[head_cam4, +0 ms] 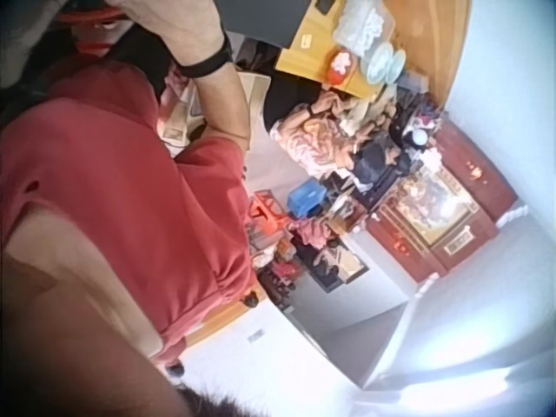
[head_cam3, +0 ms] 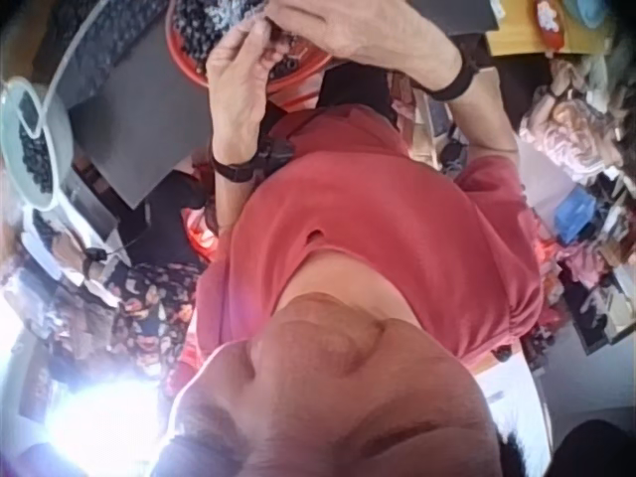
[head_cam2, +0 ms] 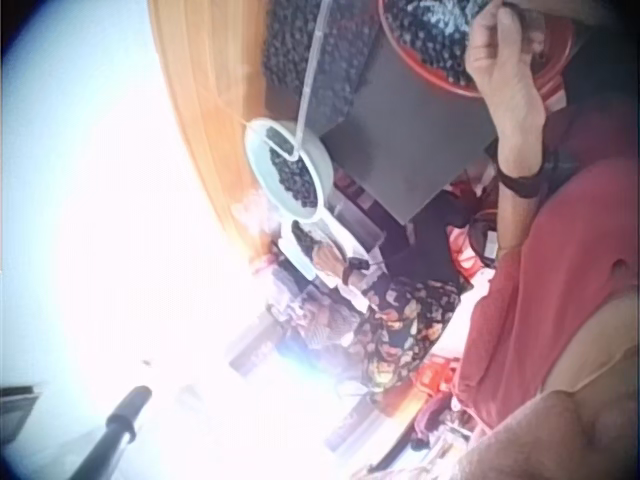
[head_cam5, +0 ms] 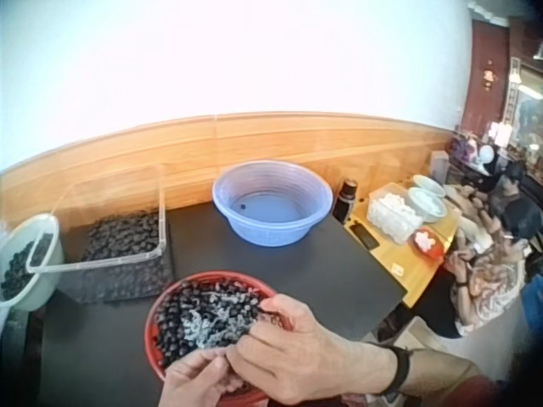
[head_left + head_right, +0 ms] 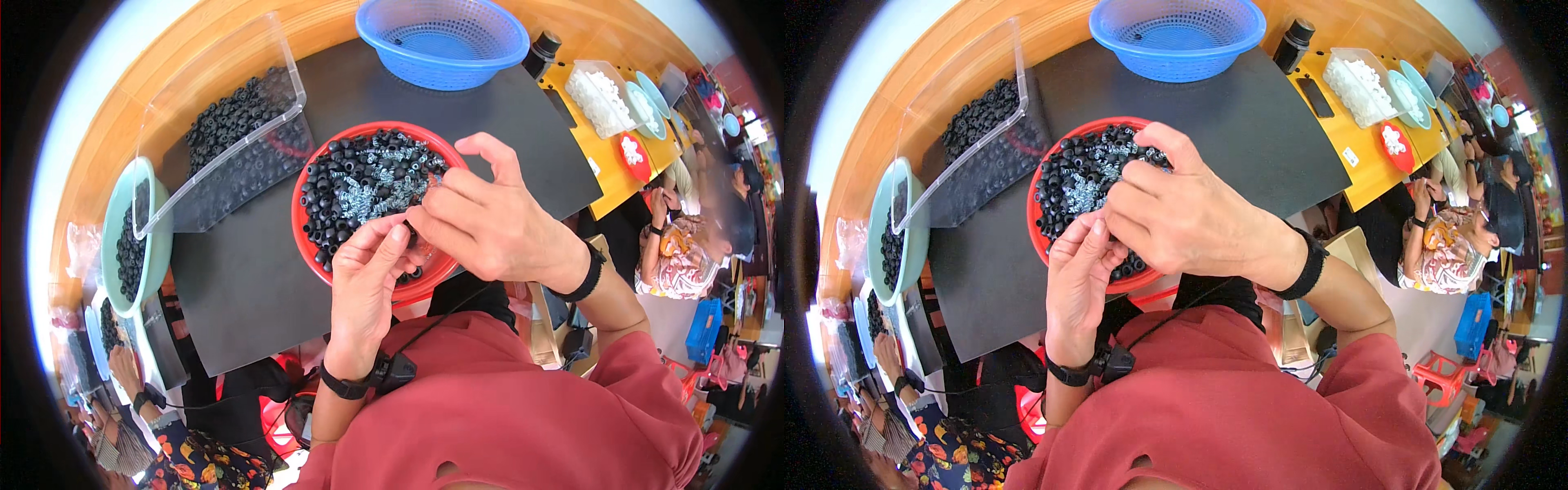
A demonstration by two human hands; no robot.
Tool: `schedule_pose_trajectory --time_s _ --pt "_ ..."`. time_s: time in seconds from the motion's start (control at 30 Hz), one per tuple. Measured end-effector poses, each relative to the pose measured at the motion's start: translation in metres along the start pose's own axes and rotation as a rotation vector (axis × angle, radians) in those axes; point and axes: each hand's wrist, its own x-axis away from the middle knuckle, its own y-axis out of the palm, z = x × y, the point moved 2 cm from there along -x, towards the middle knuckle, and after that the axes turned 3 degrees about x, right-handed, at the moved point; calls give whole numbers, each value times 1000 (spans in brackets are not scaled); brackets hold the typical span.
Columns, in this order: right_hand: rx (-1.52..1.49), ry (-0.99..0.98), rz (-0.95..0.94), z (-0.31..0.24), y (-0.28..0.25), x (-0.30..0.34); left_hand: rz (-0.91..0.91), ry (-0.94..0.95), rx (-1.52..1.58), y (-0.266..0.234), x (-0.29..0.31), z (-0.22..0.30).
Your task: Sorting and assembling small black rings or nuts with blue inner components at a work table.
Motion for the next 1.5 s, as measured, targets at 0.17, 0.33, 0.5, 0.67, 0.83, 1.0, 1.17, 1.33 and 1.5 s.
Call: schedule_pose_trajectory --time_s 0.17,0.33,0.5,0.67,0.83,1.0,1.17,1.33,1.5 --pt "-213 153 34 1 5 0 -16 -9 0 -2 2 5" --pt "-548 265 -67 7 7 2 0 -19 0 -6 7 6" --pt "-698 365 -60 12 7 5 -15 4 74 -9 8 5" --pt "-520 291 -47 8 11 6 -32 14 21 -12 10 7" --pt "-455 260 -38 3 11 3 -6 55 -60 -11 11 9" --pt "-339 202 -88 0 13 4 25 81 -62 -7 10 9" --pt "-324 264 72 -15 20 8 -19 122 -17 -10 9 7" --pt "-95 281 222 -27 34 15 76 98 40 -7 7 3" --pt "-62 318 271 -31 35 11 46 128 -27 -13 6 6"
